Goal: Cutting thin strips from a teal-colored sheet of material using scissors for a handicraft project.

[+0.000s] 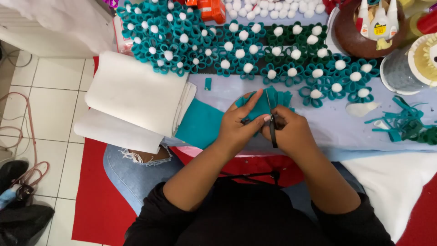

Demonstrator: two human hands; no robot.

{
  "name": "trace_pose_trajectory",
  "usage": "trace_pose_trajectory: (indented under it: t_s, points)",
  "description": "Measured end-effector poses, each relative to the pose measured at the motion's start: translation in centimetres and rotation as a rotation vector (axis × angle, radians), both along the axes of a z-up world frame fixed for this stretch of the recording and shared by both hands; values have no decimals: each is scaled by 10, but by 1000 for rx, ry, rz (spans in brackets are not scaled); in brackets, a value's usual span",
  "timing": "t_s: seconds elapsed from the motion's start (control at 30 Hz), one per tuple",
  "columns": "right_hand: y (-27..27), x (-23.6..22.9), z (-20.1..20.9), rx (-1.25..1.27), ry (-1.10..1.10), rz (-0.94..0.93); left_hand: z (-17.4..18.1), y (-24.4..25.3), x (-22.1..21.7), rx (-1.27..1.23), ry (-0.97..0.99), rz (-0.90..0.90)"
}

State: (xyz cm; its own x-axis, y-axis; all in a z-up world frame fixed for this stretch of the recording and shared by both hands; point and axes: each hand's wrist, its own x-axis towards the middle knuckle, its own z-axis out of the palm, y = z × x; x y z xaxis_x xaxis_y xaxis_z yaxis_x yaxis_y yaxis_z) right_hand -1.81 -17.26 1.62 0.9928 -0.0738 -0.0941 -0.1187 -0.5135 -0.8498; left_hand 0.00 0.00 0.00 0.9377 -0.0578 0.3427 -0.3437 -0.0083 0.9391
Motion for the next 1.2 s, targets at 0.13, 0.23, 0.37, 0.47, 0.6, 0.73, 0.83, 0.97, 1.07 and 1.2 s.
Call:
trace_pose_trajectory:
  t_s: [0.13,0.23,0.37,0.47,0.6,0.73,0.83,0.97,1.07,1.2]
  points:
    - [3,0,5,11,-7,11,-1,-1,0,-13,10,-1]
    - [0,0,-3,9,-67,32,-2,-1,-1,-16,9,-1]
    - [-7,-1,-14,37,-39,27,2,-1,-1,-18,22,-11]
    - [-4,-2,-1,48,-19,25,5,-1,1,-4,32,-23]
    - [-4,-4,12,40,27,26,13,-1,-1,6,52,-52]
    - [-5,-5,17,54,54,17,14,0,1,32,72,-78]
    - [-4,-5,25,57,97,15,14,0,3,43,87,-83]
    - [-1,-6,46,42,138,30,14,1,3,36,100,-80]
    - [-7,-5,48,61,179,20,4,1,6,4,84,-89]
    - [-16,-1,19,150,-207,-105,-20,2,11,-54,15,-135]
